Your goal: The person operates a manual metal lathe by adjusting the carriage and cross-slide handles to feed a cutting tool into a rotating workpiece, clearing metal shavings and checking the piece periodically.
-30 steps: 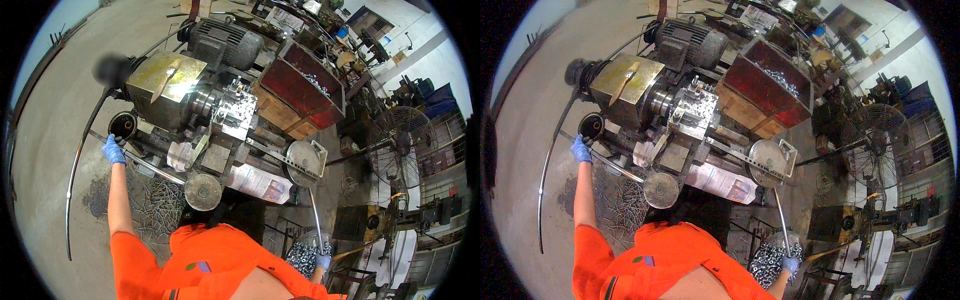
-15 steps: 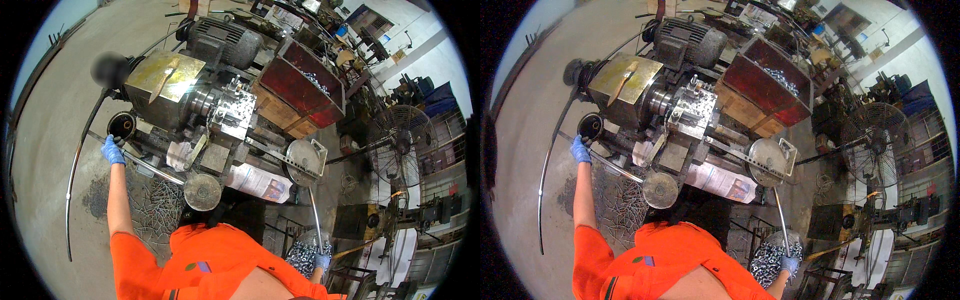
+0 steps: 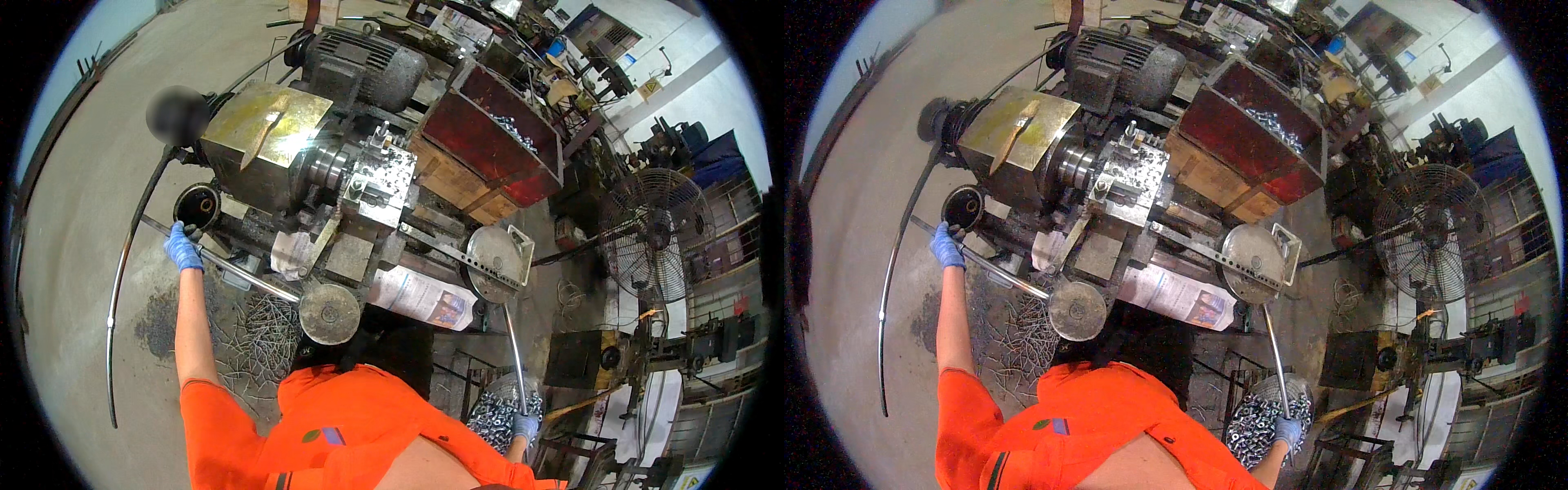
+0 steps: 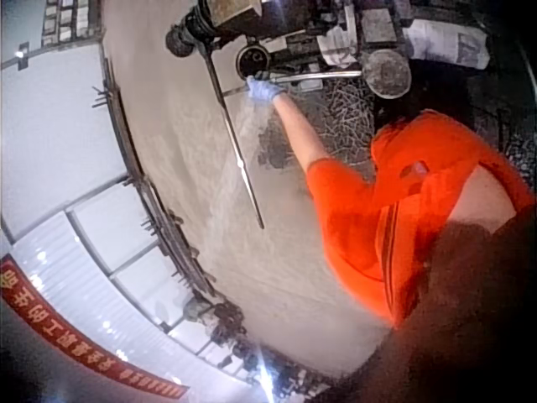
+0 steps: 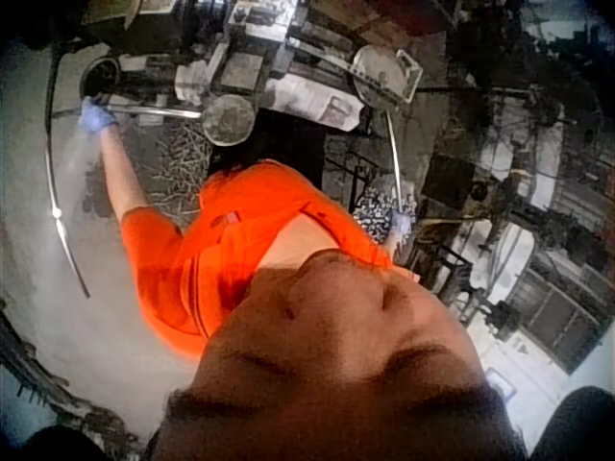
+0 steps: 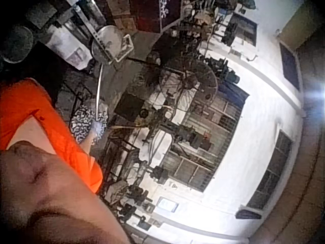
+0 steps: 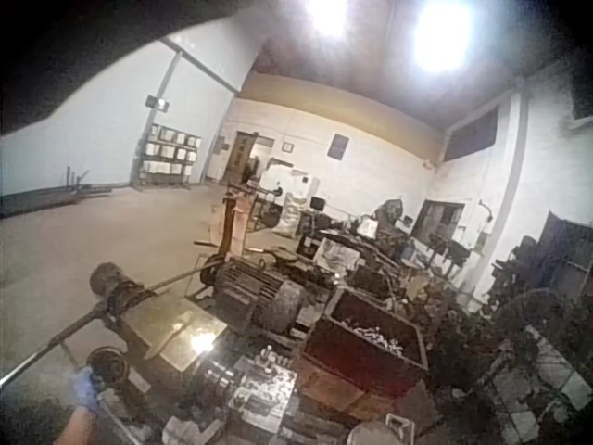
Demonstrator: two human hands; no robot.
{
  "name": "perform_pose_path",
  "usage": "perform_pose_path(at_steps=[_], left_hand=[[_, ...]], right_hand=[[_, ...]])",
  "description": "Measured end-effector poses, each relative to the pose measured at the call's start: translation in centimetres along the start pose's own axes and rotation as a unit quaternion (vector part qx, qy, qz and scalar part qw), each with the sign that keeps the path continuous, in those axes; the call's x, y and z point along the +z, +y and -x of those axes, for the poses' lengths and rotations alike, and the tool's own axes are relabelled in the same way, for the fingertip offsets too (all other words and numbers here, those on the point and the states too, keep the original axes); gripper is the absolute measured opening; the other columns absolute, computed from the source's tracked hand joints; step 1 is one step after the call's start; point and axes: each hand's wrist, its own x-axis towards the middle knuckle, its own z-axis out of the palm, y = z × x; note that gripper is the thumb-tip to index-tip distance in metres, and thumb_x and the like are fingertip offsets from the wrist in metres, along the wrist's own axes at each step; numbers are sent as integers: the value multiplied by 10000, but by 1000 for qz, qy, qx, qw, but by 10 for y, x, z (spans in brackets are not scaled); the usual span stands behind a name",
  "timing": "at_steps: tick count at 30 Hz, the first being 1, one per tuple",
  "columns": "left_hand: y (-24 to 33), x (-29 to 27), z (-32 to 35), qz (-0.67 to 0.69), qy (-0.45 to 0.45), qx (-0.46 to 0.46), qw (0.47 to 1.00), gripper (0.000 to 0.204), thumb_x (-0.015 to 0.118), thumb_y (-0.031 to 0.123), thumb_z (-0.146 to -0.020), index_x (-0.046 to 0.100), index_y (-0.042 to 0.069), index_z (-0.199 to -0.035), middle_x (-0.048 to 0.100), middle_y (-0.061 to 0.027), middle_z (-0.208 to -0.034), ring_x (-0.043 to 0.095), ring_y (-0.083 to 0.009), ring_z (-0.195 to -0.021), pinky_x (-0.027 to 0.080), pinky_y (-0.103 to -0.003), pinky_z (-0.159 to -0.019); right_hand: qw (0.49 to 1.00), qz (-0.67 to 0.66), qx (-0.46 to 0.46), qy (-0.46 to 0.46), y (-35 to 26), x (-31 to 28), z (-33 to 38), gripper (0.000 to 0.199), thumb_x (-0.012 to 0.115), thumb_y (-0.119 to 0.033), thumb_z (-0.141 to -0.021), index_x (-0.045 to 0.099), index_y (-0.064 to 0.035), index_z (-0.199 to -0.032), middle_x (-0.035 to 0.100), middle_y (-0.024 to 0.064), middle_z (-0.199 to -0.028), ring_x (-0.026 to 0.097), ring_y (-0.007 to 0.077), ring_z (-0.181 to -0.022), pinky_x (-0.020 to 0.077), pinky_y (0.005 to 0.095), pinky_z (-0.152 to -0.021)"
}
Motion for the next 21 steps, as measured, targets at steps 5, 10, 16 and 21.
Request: perform_pose_path(at_steps=[5, 10, 16, 21], left_hand=[[3, 1, 3, 5, -1, -5, 1000, 166, 566, 119, -827, 544, -24, -909, 623, -159, -689, 584, -218, -472, 515, -305, -421], [-7, -2, -9, 0, -3, -9, 1000, 178, 555, 150, -835, 554, -17, -898, 633, -152, -711, 595, -219, -495, 516, -299, -431], [-3, -2, -6, -2, -2, -11, 1000, 182, 551, 147, -832, 548, -21, -904, 632, -161, -722, 595, -229, -491, 526, -309, -439], [1, 1, 0, 1, -2, -14, 1000, 196, 547, 140, -829, 528, -36, -913, 628, -174, -722, 591, -244, -482, 533, -317, -447]], right_hand=[[999, -30, 8, -11, -2, -8, 12, 529, 668, -374, -629, 625, -10, -1011, 603, 251, -1016, 582, 368, -979, 459, 403, -868], [1000, -13, -9, 25, 8, 3, 8, 553, 672, -375, -623, 616, -17, -1042, 599, 246, -1036, 581, 366, -985, 458, 398, -879], [999, -9, -17, -43, -4, -13, 15, 623, 684, -364, -598, 585, 7, -1090, 579, 257, -1077, 565, 360, -1020, 446, 385, -904], [998, -31, -33, 53, 5, -2, 19, 438, 706, -344, -576, 646, 6, -833, 636, 232, -859, 619, 361, -833, 485, 406, -777]])
